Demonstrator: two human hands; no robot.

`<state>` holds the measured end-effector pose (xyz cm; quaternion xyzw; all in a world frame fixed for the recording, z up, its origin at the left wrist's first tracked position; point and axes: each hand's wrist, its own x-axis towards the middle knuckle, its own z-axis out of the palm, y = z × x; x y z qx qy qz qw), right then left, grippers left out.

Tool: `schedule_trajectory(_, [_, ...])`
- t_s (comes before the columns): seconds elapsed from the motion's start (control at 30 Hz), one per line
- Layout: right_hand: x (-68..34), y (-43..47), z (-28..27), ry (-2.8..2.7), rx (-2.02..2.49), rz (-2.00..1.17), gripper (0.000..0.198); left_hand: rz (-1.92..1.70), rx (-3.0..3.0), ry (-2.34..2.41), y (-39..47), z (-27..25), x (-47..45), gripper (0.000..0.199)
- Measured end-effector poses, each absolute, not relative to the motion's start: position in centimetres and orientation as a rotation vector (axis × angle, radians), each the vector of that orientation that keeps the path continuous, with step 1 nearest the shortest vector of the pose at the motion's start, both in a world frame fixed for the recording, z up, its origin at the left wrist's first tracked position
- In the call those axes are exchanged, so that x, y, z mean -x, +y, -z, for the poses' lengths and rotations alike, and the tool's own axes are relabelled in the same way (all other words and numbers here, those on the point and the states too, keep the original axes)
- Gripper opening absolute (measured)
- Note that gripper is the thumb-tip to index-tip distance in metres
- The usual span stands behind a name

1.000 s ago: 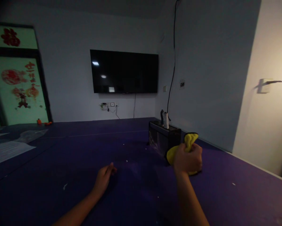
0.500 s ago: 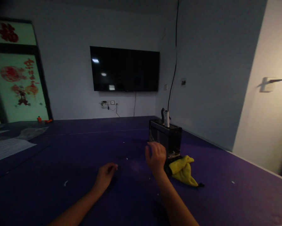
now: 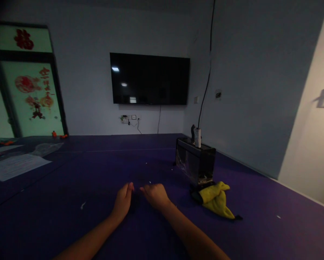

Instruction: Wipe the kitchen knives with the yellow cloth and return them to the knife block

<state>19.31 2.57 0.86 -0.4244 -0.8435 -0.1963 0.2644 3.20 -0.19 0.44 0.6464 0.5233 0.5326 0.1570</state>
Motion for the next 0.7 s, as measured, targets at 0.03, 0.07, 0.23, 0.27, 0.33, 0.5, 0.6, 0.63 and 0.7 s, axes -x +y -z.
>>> schedule_trajectory(0.03, [-19.7,2.7,-0.8,-2.258,1.189,0.521,0.035,-1.541,-1.855,1.483,-0.3,-0.6,-3.2,0.053])
schedule_trajectory(0.07, [-20.0,2.9,-0.7,-2.234,1.227,0.511,0.033,-1.551,-1.863,1.466,-0.3,-0.7,-3.2,0.052])
schedule_trajectory(0.23, [-21.1,3.3,-0.7,-2.125,1.328,0.42,0.03,-1.532,-1.903,1.432,-0.3,-0.8,-3.1,0.051])
schedule_trajectory(0.27, [-21.1,3.2,-0.9,-2.118,1.33,0.401,0.032,-1.524,-1.902,1.442,-0.3,-0.8,-3.2,0.053])
schedule_trajectory(0.33, [-21.1,2.9,-1.1,-2.12,1.303,0.343,0.042,-1.509,-1.896,1.46,-0.3,-0.7,-3.2,0.056])
schedule_trajectory(0.5, [-20.8,2.6,-1.2,-2.087,1.081,0.192,0.054,-1.481,-1.92,1.468,-0.4,-0.8,-3.2,0.053])
schedule_trajectory(0.6, [-20.7,3.0,-0.5,-2.056,1.004,0.212,0.047,-1.454,-1.945,1.46,-0.4,-0.8,-3.1,0.046])
schedule_trajectory(0.63, [-20.8,3.2,-0.2,-2.052,0.997,0.217,0.041,-1.448,-1.947,1.461,-0.4,-0.8,-3.1,0.044])
schedule_trajectory(0.7, [-20.9,3.6,0.3,-2.041,1.003,0.223,0.031,-1.447,-1.943,1.467,-0.4,-0.8,-3.1,0.043])
